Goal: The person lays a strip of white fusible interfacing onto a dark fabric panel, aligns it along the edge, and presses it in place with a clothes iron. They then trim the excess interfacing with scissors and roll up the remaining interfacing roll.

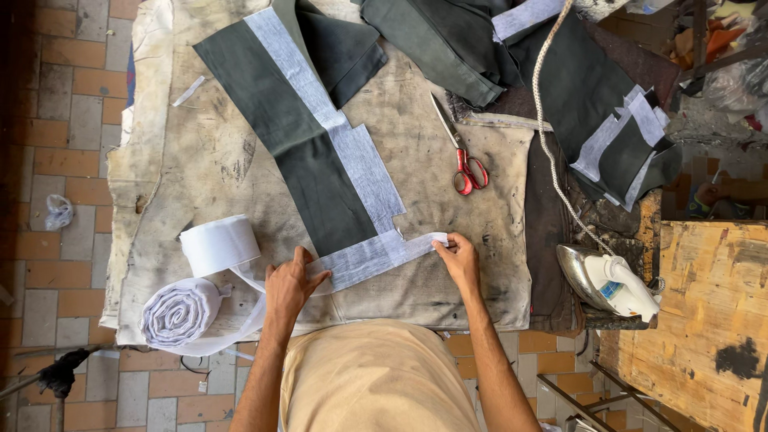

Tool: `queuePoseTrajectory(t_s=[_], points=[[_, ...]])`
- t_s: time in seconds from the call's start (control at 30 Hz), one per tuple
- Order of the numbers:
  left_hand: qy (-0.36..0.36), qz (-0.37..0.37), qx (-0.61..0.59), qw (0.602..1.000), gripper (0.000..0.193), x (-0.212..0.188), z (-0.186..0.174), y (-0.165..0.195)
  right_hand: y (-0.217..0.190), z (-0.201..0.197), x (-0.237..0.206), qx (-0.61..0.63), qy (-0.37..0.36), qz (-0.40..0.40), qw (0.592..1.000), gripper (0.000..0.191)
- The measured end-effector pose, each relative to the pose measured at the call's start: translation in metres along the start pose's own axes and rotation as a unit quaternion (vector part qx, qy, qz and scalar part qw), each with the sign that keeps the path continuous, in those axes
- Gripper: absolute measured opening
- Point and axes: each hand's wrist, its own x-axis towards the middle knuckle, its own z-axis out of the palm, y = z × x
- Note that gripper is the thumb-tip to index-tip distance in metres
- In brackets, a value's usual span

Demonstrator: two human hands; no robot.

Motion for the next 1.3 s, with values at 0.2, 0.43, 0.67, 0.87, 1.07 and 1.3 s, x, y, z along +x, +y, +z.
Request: queuePoseTrajectory(t_s=[0.2,0.43,0.67,0.87,1.07,1.3], points=[[0.005,-0.015,0.008,1.000,0.057,-0.008,0.000,-0.004,-0.002,0.004,-0.004,-0.020,0.035,-0.017,0.999,0.023],[0.012,-0.011,-0.011,1.000,0.056,-0.012,0.003,-0.010,0.000,0.007,-0.003,-0.032,0.051,-0.020,0.998,0.025],[0.003,-0.017,-0.005,1.000,0.054,-0.012,0.009,-0.012,0.002,0.010,-0.005,-0.061,0.074,-0.029,0.995,0.031],[0.012,-0.014,-0.002,1.000,0.053,-0.014,0.014,-0.017,-0.002,0.018,-0.013,-0.253,0.192,-0.173,0.932,0.044],[0.012,-0.011,-0.003,1.000,0.053,-0.013,0.018,-0.017,0.004,0.055,-0.026,-0.274,0.037,-0.338,0.900,0.020],[0.015,-0.018,-0.018,1.000,0.052,-0.016,0.017,-0.016,-0.002,0.066,-0.043,-0.250,-0.082,-0.370,0.891,0.015]])
